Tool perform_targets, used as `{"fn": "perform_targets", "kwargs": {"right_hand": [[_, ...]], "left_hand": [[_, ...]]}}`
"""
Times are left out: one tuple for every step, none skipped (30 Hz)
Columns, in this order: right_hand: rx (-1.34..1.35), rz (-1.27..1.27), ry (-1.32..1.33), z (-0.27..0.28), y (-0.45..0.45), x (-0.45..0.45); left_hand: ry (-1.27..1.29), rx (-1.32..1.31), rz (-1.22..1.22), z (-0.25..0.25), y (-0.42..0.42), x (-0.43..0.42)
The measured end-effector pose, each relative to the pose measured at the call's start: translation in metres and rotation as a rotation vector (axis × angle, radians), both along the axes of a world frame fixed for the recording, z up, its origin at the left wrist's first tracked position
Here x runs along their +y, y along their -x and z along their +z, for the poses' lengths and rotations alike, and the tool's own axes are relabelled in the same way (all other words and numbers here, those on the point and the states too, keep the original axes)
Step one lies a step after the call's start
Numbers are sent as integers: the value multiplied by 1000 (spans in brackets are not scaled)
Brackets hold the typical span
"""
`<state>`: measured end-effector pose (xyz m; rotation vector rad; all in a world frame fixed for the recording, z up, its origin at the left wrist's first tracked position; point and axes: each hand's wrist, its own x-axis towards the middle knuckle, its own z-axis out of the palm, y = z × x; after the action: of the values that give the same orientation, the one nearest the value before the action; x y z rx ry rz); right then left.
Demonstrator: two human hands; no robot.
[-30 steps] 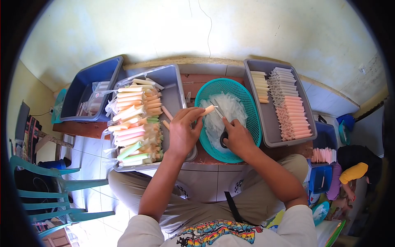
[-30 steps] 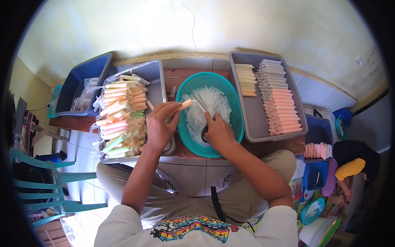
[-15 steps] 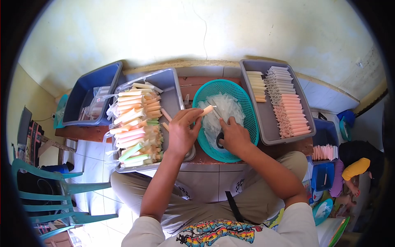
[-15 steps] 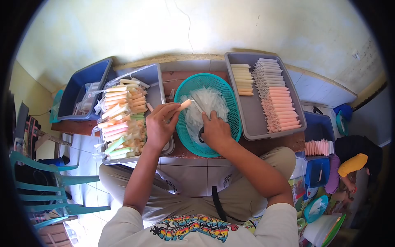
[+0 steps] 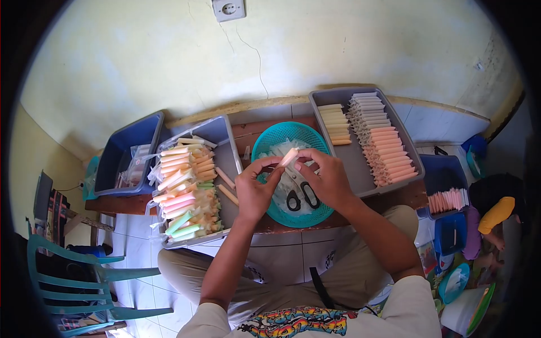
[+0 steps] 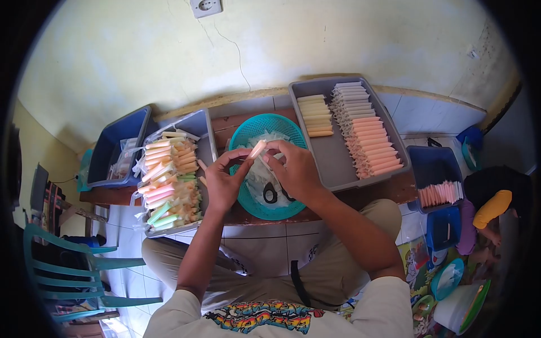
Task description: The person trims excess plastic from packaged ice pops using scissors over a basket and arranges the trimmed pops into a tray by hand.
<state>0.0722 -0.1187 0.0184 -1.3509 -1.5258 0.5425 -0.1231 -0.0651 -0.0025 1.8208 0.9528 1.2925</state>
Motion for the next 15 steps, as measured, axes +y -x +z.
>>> {"fn": "perform_targets", "kwargs": {"right_hand": [[4, -9, -5, 1, -4, 0], [37, -16, 0, 2, -8, -1], [69, -23, 6, 3, -12, -3], [73, -34, 5, 4, -17, -4], [65, -31, -4, 5, -22, -4], [58, -28, -10, 5, -27, -5], [64, -39, -11, 5, -31, -6], [52, -41, -44, 5, -35, -7], [39, -43, -77, 8, -38, -9], [41, -53, -77, 13, -41, -12], [20, -51, -38, 20, -44, -17], [-1, -48, 2, 24, -47, -20], [-1, -55, 4, 23, -52, -21], [-51, -81, -13, 23, -56, -21], [-101, -108, -29, 21, -61, -21]], "left_hand": [[5, -46, -28, 1, -7, 1], [1, -42, -38, 2, -13, 0], [52, -68, -72, 4, -20, 0], [103, -93, -107, 5, -28, -1], [103, -87, -117, 4, -35, 0], [182, -194, -203, 5, -42, 2], [262, -300, -288, 6, -49, 3], [264, -292, -298, 7, -55, 4], [250, -259, -281, 14, -61, 2], [235, -227, -264, 18, -67, 2], [237, -247, -264, 16, -74, 4], [239, -245, -271, 16, -81, 6], [258, -272, -293, 16, -87, 7], [279, -300, -314, 16, -94, 8], [281, -300, -320, 16, -100, 9]]}}
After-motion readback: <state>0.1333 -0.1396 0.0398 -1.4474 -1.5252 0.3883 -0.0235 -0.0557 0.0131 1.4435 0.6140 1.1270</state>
